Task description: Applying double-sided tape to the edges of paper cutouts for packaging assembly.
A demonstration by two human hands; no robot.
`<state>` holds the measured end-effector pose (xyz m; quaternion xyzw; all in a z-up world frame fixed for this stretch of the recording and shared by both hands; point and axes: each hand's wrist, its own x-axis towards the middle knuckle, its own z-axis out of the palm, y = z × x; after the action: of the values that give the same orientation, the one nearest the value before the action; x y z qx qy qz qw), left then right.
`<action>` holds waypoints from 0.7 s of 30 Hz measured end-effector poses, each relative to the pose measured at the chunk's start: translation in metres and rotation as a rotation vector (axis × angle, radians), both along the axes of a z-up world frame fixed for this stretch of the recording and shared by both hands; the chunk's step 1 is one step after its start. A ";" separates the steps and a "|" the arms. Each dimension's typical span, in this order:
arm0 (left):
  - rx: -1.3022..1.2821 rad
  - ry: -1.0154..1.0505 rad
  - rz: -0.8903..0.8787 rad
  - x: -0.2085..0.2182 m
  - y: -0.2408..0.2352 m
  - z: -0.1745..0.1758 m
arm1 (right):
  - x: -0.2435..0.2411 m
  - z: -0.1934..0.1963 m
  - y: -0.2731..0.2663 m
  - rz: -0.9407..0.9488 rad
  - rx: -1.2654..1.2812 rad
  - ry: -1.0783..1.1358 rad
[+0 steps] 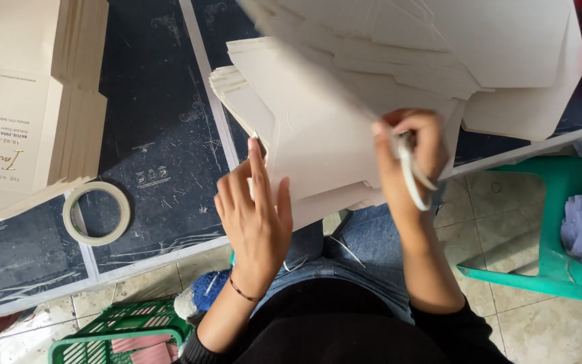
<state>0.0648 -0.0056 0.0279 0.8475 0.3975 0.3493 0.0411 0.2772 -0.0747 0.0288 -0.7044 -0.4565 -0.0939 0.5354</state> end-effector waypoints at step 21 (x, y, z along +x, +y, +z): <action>0.074 0.277 -0.392 0.046 -0.003 -0.036 | -0.021 -0.018 -0.039 0.160 -0.199 -0.196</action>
<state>0.1112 -0.0087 -0.0083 0.9493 0.2141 0.2293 0.0221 0.2566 -0.1135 0.0108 -0.7030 -0.5681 -0.0735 0.4215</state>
